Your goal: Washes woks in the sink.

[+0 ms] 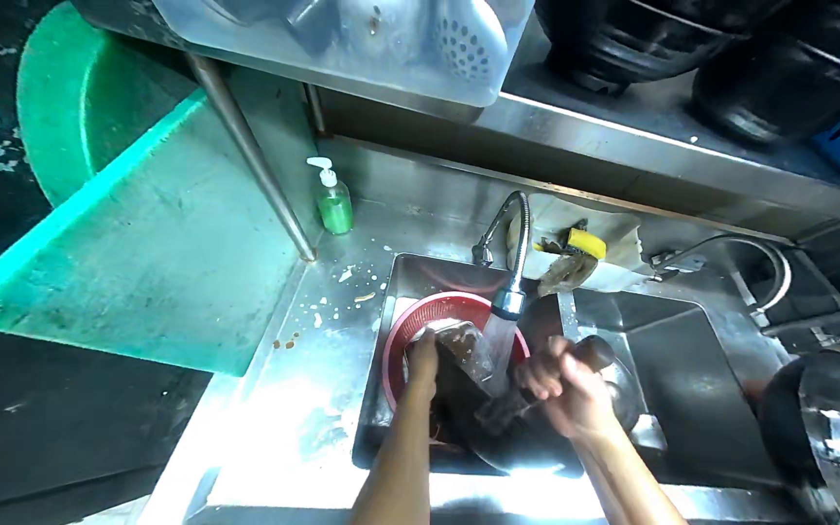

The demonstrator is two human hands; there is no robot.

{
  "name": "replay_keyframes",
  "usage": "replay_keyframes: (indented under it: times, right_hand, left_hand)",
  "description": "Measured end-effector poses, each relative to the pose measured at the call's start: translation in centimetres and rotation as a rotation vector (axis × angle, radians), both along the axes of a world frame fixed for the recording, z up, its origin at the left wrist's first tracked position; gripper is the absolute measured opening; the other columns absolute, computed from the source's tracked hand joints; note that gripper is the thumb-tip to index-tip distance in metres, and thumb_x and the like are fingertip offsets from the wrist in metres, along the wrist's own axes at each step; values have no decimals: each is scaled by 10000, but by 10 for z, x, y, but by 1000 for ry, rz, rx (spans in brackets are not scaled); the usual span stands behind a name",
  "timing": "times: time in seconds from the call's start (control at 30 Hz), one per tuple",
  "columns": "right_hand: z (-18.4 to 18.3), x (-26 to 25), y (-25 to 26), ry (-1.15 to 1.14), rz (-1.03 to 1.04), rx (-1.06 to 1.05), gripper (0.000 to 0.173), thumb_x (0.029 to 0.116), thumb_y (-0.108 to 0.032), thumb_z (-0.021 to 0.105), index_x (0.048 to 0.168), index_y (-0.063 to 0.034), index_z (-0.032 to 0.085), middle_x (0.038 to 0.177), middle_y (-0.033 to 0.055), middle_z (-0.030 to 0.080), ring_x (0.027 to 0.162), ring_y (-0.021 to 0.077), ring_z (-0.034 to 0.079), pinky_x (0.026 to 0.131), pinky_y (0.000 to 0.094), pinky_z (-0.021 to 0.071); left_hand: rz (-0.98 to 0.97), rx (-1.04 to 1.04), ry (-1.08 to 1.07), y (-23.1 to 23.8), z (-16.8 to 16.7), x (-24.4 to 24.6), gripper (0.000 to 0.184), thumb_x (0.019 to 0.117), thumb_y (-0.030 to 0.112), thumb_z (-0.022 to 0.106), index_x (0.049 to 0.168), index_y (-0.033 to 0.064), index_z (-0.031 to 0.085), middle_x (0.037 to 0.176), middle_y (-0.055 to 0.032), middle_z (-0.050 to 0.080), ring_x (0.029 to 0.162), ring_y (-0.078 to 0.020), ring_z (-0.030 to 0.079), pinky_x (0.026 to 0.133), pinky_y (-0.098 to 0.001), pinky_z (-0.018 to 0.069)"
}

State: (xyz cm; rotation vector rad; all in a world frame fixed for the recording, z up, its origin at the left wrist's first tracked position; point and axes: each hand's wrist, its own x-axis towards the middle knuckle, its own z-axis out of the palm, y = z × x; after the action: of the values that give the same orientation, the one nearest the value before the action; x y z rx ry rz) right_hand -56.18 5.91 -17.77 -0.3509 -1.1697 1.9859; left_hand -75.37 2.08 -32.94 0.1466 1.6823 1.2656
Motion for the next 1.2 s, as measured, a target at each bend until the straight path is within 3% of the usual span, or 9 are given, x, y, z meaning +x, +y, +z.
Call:
replay_keyframes:
  times: [0.13,0.23,0.3,0.53,0.67,0.8,0.9,1.1,1.2]
  right_hand:
    - [26,9,-25,-132,311,252,278,898,-443,758,850,-187,660,632,-73,578,568,62,570,592,284,522]
    - [60,30,-36,-221,444,463,433,900,-528,735,820,-121,612,646,-13,567,568,90,555,551,280,493]
    - [81,44,-39,-270,426,607,475,931,-547,690,805,-100,591,655,11,562,589,96,560,559,271,485]
    - [107,107,-79,-377,-324,746,122,982,-338,674,1010,-219,663,775,-48,656,691,89,636,700,293,562]
    - [123,143,-73,-339,-737,551,78,987,-248,635,912,-272,640,601,-81,545,512,68,535,545,272,515]
    - [151,158,-67,-291,-753,315,159,963,-265,646,805,-261,628,512,-83,488,456,65,525,554,287,555]
    - [163,174,-61,-221,-713,227,253,972,-247,602,724,-199,603,493,-55,485,444,89,546,544,302,572]
    - [153,223,-44,-17,-522,199,295,960,-319,618,732,-132,614,520,-12,508,472,133,578,520,322,554]
    - [140,233,-32,76,-507,145,267,986,-327,558,826,-133,646,540,-31,496,470,108,554,514,300,544]
  left_hand:
    - [173,-156,-381,-53,-10,-11,451,968,266,632,1358,51,562,1268,-209,639,1147,-353,626,900,-597,538]
    - [35,-278,-452,-80,-6,-8,378,881,1,608,1254,11,545,1114,-212,616,945,-327,624,728,-513,547]
    - [7,-197,-467,-91,3,7,489,861,-75,561,1340,12,511,1147,-225,634,949,-338,656,718,-515,573]
    - [93,-47,-608,-99,40,69,715,877,-105,518,1530,130,345,1231,-263,618,958,-409,685,699,-570,595]
    - [57,-163,-467,-110,89,91,657,884,-91,534,1497,95,385,1205,-273,604,870,-406,702,638,-552,616]
    - [-131,-218,-346,-137,112,64,518,875,-24,605,1382,26,511,1179,-250,622,967,-388,674,741,-554,596]
    - [-320,-258,-231,-132,100,31,382,883,13,619,1264,1,587,1032,-217,688,865,-322,710,699,-476,612]
    - [-642,-263,-193,-84,58,-20,648,861,91,703,1472,69,486,1316,-205,625,1182,-333,627,930,-535,553]
    - [-794,-270,-69,-57,49,-19,575,903,151,701,1445,57,534,1350,-194,615,1239,-315,601,1003,-522,519]
